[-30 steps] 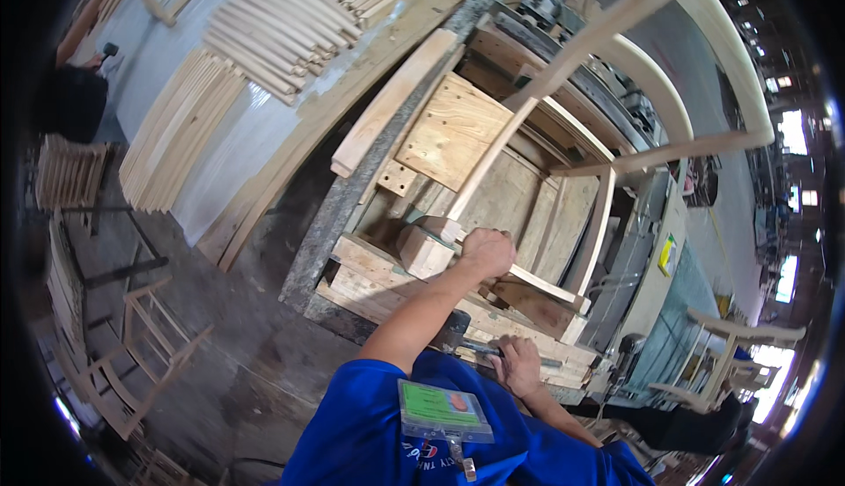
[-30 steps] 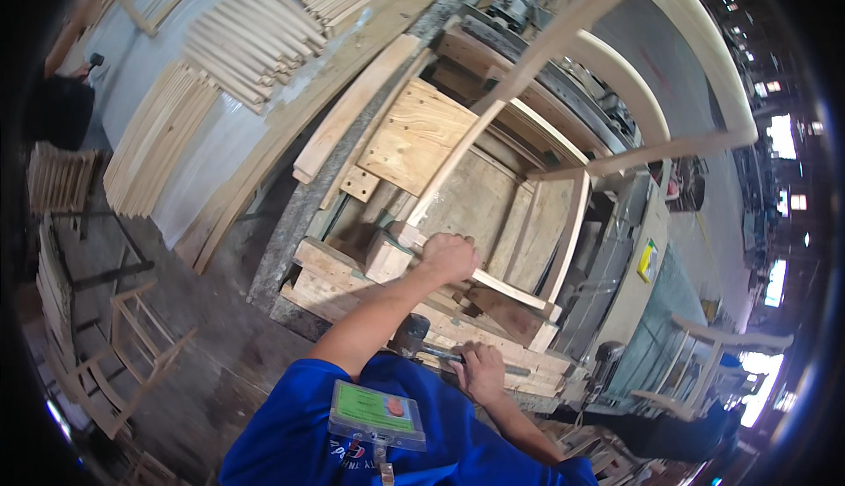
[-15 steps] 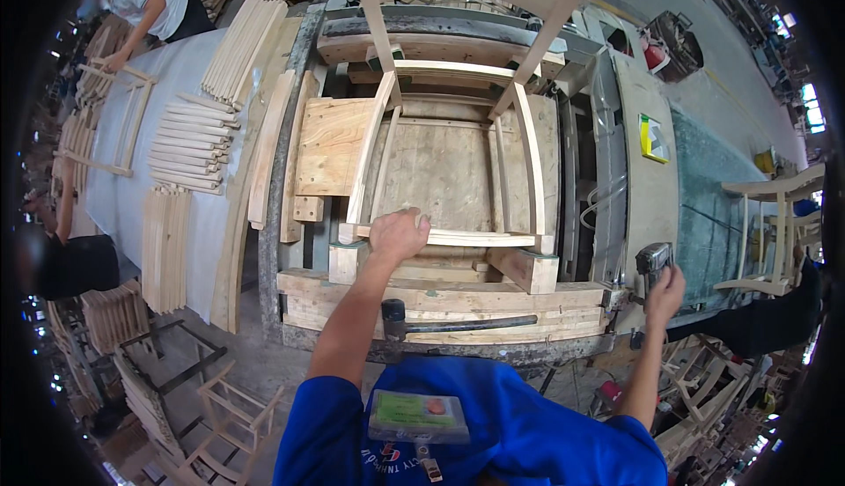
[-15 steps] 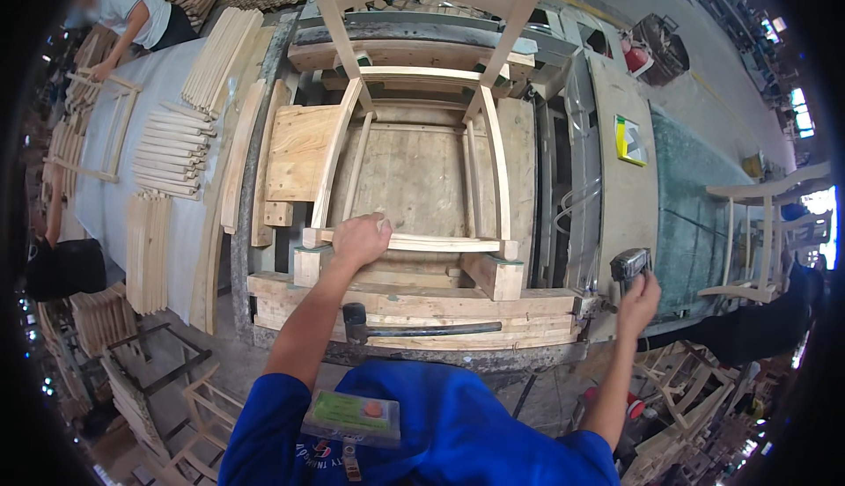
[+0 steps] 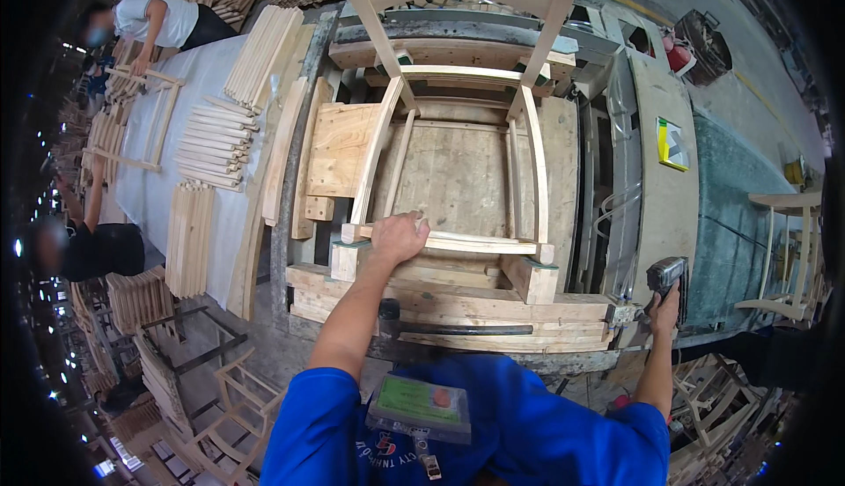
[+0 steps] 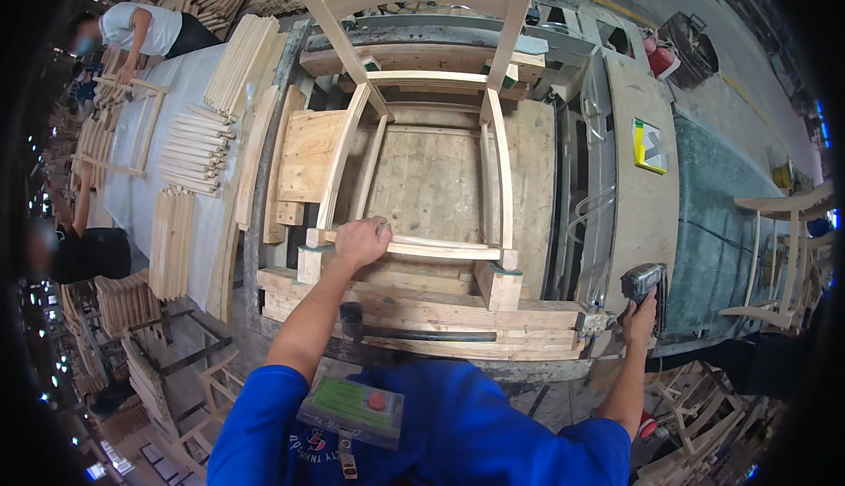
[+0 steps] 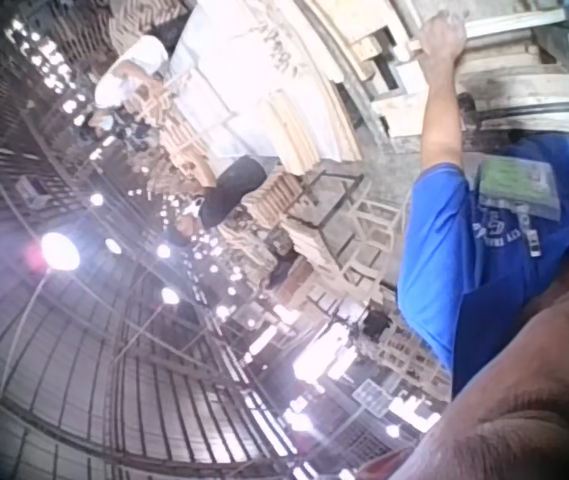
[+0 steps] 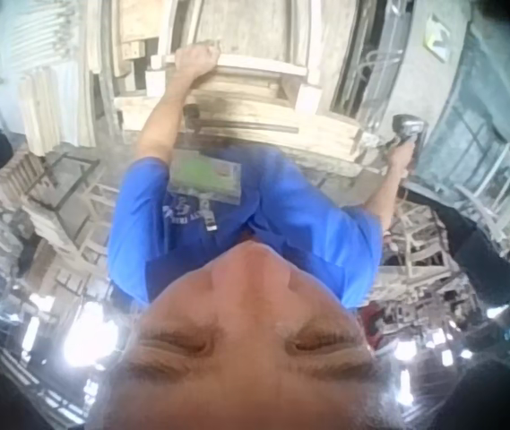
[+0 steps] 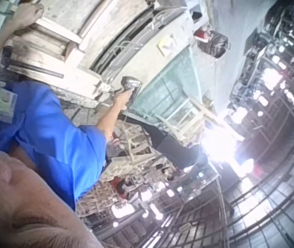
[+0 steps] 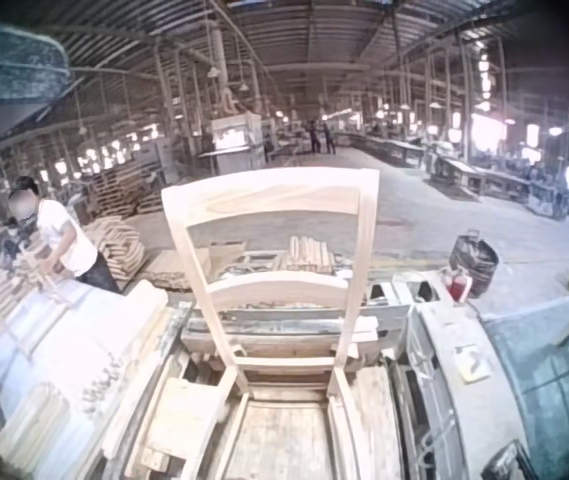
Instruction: The person assembles wooden chair frames by placing slats into pre-drilled slots and securing them with a pneumatic nail gun. They repeatedly pick up partially assembled frames, attach components, and move completed units aside in a workshop setting.
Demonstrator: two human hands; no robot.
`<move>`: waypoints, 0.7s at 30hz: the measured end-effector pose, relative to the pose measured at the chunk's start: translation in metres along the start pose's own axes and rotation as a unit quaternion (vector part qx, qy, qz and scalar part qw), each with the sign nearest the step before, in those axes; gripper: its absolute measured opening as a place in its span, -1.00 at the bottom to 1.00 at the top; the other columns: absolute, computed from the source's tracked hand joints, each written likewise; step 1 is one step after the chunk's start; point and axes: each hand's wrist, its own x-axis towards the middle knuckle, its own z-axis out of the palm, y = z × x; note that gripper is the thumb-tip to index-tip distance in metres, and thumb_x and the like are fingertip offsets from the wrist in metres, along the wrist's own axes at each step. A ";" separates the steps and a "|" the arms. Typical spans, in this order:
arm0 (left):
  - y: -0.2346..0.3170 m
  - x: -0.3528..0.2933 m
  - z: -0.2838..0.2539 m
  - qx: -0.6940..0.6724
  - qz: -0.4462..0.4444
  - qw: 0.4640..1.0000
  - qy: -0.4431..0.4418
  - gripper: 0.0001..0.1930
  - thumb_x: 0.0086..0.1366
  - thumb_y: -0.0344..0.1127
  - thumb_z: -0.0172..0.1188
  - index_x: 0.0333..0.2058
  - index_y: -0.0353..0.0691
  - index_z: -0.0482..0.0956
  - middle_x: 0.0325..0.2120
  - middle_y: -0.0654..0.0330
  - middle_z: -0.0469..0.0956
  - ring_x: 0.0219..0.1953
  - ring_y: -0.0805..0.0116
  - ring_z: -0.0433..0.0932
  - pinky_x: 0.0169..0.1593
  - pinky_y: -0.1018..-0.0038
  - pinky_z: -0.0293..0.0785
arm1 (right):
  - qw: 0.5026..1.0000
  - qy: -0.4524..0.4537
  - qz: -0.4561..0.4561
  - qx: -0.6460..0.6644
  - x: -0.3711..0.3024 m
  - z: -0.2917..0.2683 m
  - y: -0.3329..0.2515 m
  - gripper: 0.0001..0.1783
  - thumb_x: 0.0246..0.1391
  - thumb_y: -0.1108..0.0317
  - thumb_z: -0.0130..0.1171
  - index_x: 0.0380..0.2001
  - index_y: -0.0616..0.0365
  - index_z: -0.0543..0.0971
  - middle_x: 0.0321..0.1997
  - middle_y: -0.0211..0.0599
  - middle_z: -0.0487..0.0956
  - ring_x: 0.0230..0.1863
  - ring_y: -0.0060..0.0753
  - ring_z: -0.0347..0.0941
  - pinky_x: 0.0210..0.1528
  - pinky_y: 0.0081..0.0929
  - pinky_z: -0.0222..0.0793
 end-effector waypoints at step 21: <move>0.226 -0.081 0.010 -0.726 0.068 0.609 -0.312 -0.48 0.51 0.06 0.16 0.10 -0.34 0.48 -0.19 0.16 0.63 -0.14 0.46 0.58 -0.06 0.42 0.56 | 0.901 -0.333 -0.027 0.279 0.009 -0.203 -0.363 -0.67 0.47 0.05 0.04 -0.16 0.11 0.51 -0.41 -0.48 0.51 -0.47 -0.65 0.42 -0.39 -0.60 0.37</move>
